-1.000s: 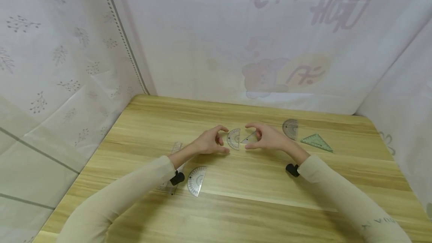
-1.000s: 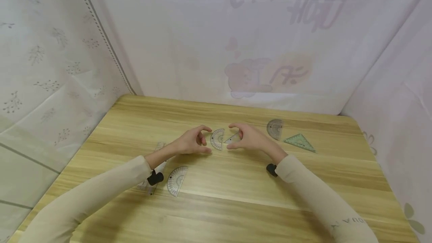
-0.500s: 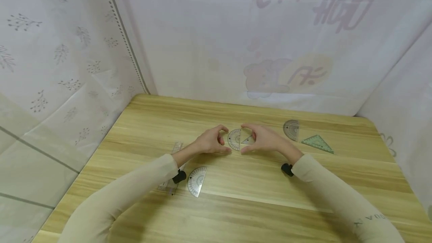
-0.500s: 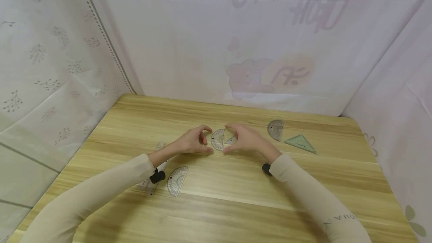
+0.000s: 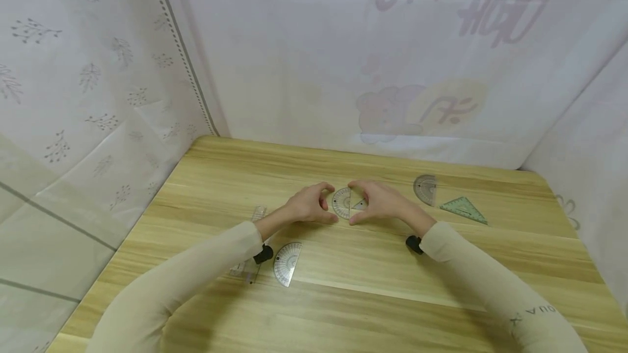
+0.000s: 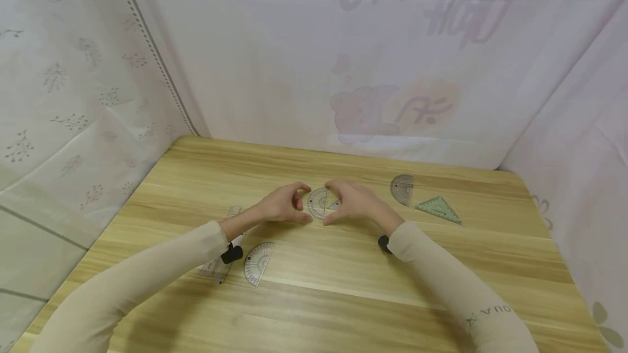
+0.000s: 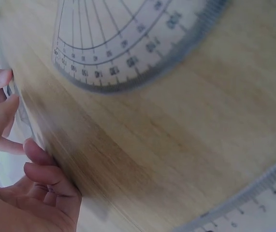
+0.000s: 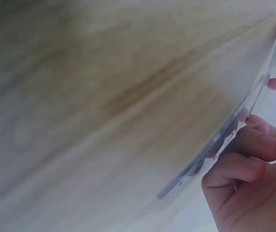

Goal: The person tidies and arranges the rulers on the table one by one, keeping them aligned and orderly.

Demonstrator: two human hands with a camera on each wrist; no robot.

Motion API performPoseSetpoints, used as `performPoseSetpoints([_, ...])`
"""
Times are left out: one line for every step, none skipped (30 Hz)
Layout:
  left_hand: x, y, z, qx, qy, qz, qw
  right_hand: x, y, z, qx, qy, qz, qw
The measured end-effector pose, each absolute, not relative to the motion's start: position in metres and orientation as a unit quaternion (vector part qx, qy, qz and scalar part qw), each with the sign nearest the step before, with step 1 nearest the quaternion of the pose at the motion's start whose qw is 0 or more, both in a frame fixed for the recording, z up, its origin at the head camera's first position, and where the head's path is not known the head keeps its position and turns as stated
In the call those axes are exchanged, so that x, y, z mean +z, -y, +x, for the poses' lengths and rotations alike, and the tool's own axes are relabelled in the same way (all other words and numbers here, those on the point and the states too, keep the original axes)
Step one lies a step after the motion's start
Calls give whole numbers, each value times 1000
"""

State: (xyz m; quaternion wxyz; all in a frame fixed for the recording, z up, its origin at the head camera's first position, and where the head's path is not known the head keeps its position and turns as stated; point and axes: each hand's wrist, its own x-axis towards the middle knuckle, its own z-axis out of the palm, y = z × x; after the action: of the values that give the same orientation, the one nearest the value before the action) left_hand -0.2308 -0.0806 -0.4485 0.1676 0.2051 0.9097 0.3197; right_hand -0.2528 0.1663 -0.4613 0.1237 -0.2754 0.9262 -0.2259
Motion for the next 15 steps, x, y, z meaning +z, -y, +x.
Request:
performPoseSetpoints([-449, 80, -231, 316, -911, 205, 166, -461, -166, -253, -225, -926, -275, 124])
performPoseSetpoints([-449, 79, -231, 314, -913, 203, 165, -461, -166, -253, -226, -926, -278, 124])
performPoseSetpoints([-450, 79, -232, 311, -915, 201, 163, -461, -167, -253, -226, -925, -278, 124])
performPoseSetpoints([-451, 78, -232, 307, -916, 199, 161, -461, -167, -253, -227, -925, -279, 125])
performPoseSetpoints([-452, 78, -232, 304, -918, 198, 158, -460, -167, -253, -228, -924, -280, 126])
performPoseSetpoints([-453, 77, -233, 301, -920, 195, 156, -460, -167, -253, -230, -923, -282, 127])
performPoseSetpoints([-454, 76, -233, 298, -922, 193, 153, -460, -168, -253, -231, -922, -282, 129])
performPoseSetpoints([-454, 76, -233, 297, -923, 192, 151, -460, -168, -253, -233, -921, -282, 130])
performPoseSetpoints([-454, 75, -233, 296, -924, 191, 149, -460, -168, -254, -234, -922, -280, 132])
performPoseSetpoints([-455, 74, -232, 295, -924, 192, 148, -460, -168, -254, -235, -922, -278, 133])
performPoseSetpoints([-455, 73, -232, 294, -925, 193, 147, -460, -168, -254, -236, -922, -277, 133])
performPoseSetpoints([-454, 73, -232, 294, -924, 193, 147, -460, -168, -254, -236, -922, -276, 133])
performPoseSetpoints([-454, 72, -232, 294, -924, 195, 147, -461, -168, -254, -238, -922, -275, 133])
performPoseSetpoints([-454, 72, -231, 295, -923, 196, 148, -460, -168, -254, -239, -922, -274, 133])
performPoseSetpoints([-454, 72, -232, 296, -922, 198, 149, -460, -168, -254, -240, -922, -274, 133])
